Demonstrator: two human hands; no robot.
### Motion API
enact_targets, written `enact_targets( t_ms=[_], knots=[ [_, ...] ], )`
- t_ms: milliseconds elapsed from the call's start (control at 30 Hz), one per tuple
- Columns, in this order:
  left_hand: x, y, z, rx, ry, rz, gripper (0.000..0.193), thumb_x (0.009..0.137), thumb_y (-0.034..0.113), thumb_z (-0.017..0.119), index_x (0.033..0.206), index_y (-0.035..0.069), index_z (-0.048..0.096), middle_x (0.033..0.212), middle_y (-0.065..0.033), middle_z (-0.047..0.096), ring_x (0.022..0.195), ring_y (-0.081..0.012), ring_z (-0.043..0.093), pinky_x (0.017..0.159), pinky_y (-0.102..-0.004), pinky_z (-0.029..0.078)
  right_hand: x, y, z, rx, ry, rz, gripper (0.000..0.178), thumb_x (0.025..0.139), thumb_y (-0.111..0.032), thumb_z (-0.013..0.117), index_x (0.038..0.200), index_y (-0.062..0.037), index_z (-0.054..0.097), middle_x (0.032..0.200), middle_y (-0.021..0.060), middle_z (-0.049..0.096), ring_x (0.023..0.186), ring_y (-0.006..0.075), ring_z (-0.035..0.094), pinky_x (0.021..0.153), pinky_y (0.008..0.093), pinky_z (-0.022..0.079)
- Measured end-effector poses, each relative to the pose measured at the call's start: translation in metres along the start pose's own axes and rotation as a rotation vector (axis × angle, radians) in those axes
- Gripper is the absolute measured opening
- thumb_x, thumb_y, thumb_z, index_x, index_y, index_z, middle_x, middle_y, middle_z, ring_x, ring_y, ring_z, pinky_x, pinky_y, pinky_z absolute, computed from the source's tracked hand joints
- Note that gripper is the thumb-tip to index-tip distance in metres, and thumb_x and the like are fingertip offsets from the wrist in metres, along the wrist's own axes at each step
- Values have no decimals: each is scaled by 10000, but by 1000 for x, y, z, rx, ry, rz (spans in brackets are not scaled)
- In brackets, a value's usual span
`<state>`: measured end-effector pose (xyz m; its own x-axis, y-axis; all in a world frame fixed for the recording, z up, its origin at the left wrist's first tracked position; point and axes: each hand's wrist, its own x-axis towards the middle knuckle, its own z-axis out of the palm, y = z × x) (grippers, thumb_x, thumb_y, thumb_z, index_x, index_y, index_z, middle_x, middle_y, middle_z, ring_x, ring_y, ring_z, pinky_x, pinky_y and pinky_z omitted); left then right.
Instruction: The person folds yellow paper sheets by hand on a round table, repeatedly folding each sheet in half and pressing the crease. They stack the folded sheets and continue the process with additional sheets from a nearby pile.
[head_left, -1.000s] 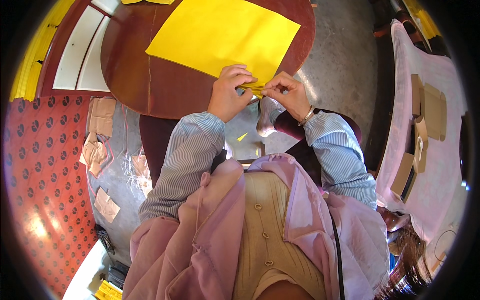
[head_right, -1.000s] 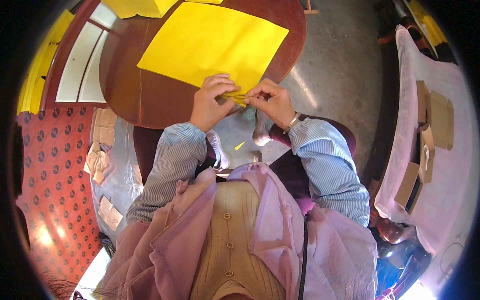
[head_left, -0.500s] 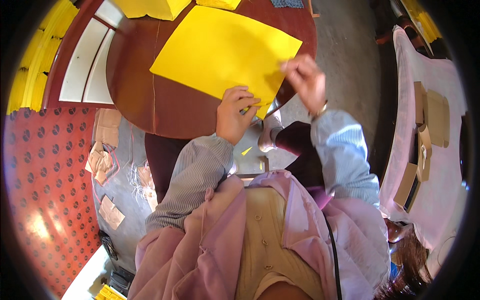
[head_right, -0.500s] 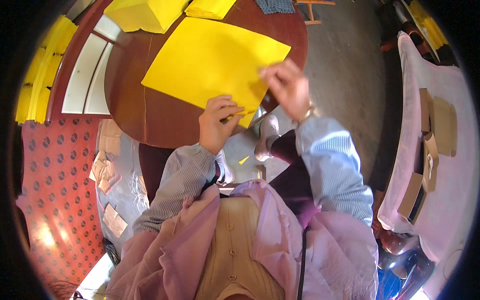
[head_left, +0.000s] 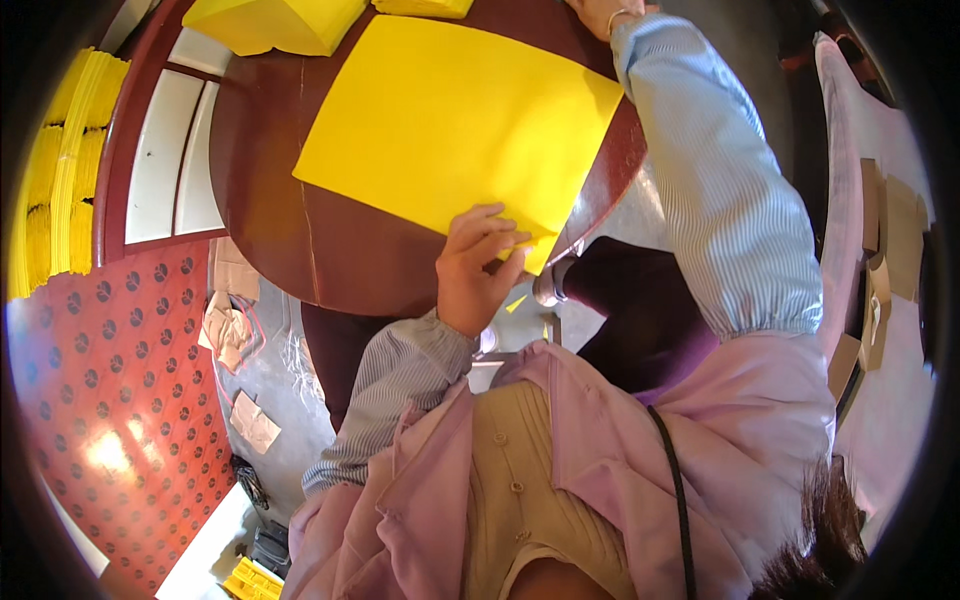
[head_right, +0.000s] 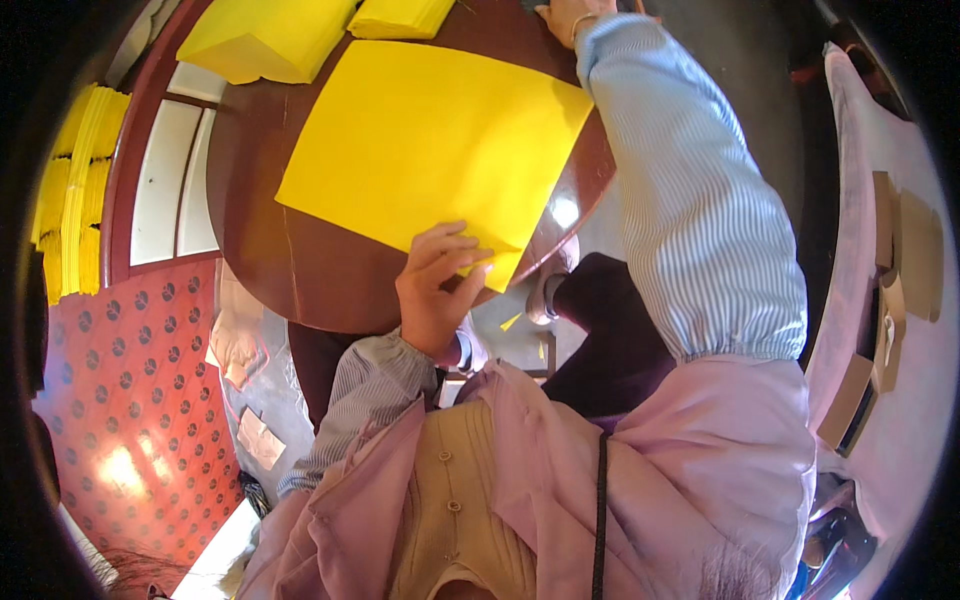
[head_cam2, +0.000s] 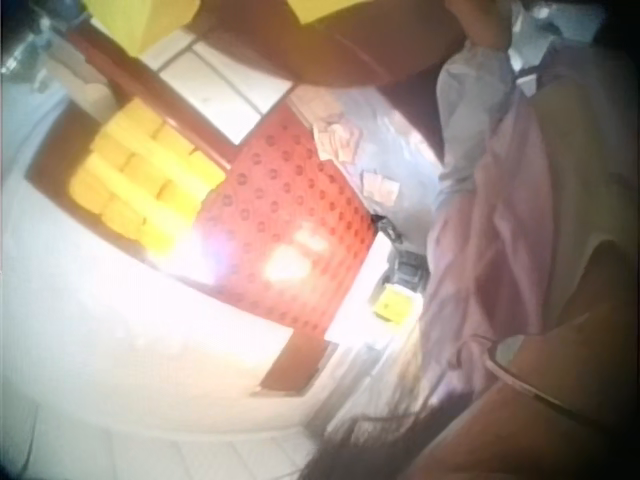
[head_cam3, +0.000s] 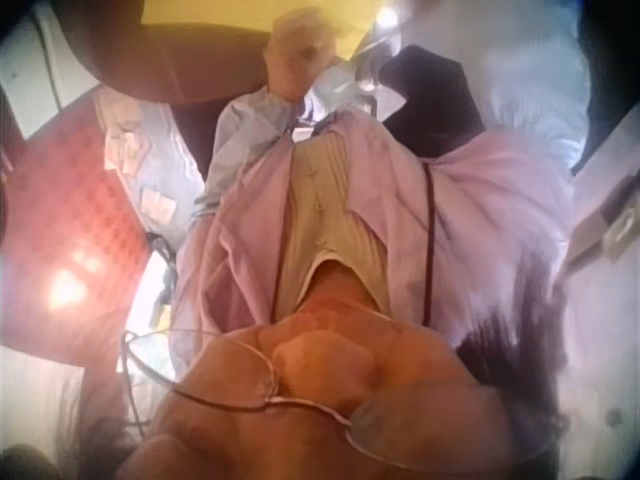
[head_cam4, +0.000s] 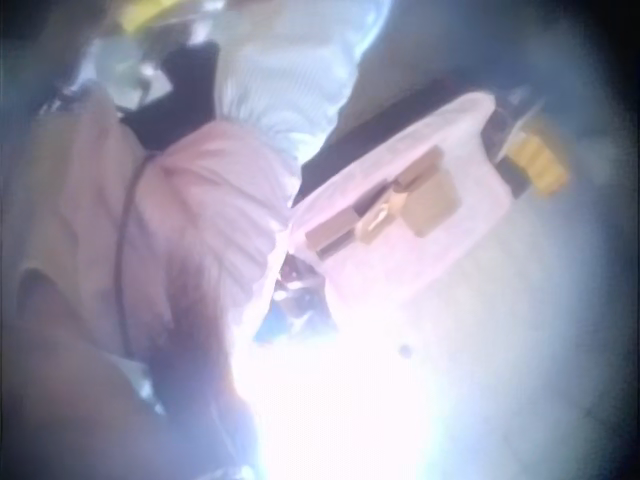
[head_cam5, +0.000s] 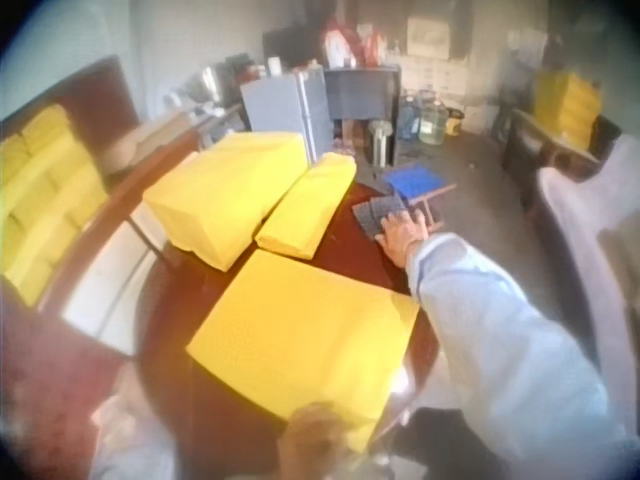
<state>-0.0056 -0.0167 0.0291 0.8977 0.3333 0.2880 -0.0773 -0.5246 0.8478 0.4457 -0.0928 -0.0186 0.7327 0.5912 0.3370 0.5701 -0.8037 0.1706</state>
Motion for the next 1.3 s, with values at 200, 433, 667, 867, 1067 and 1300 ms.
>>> enact_targets(
  t_ms=[200,433,667,867,1067,1300],
  knots=[
    [0,-7,5,4,74,79,186,790,4,844,952,11,752,1029,-138,757,1125,-369,712,957,-422,568,-136,-12,-119,1132,145,44,139,973,-200,800,983,-66,766,1003,36,761,924,236,730,861,324,585],
    [-1,-18,3,14,52,81,172,828,46,840,976,5,763,1048,-145,757,1143,-340,706,961,-413,567,-300,-85,-194,1239,-124,-374,228,841,0,825,1045,-43,731,1070,106,688,992,282,700,867,374,577],
    [1,-23,0,-7,17,67,149,852,72,830,960,-5,763,1049,-155,755,1157,-335,696,963,-418,568,-292,-87,-185,1093,-130,-538,205,884,-47,794,1079,-64,735,1077,101,672,1011,314,700,883,400,585],
    [1,-28,-1,-55,0,64,129,869,72,809,964,-3,763,1050,-162,759,1170,-346,690,974,-423,563,-293,-94,-178,1137,-93,-505,117,911,-61,780,1021,-43,745,978,107,681,935,311,708,822,382,588],
    [0,-33,-5,-47,-48,98,154,892,43,772,1041,6,759,1112,-158,754,1218,-342,679,941,-404,582,-296,-98,-173,1377,-292,-139,113,899,-58,831,978,-23,758,903,46,680,784,135,664,696,272,521],
    [-1,-33,-7,-97,-56,111,238,805,24,781,1040,-1,748,1132,-170,740,1218,-364,666,1012,-425,554,-295,-101,-167,1469,-337,-39,114,893,-41,841,963,-14,755,888,10,658,745,65,613,667,241,490]
  ],
)
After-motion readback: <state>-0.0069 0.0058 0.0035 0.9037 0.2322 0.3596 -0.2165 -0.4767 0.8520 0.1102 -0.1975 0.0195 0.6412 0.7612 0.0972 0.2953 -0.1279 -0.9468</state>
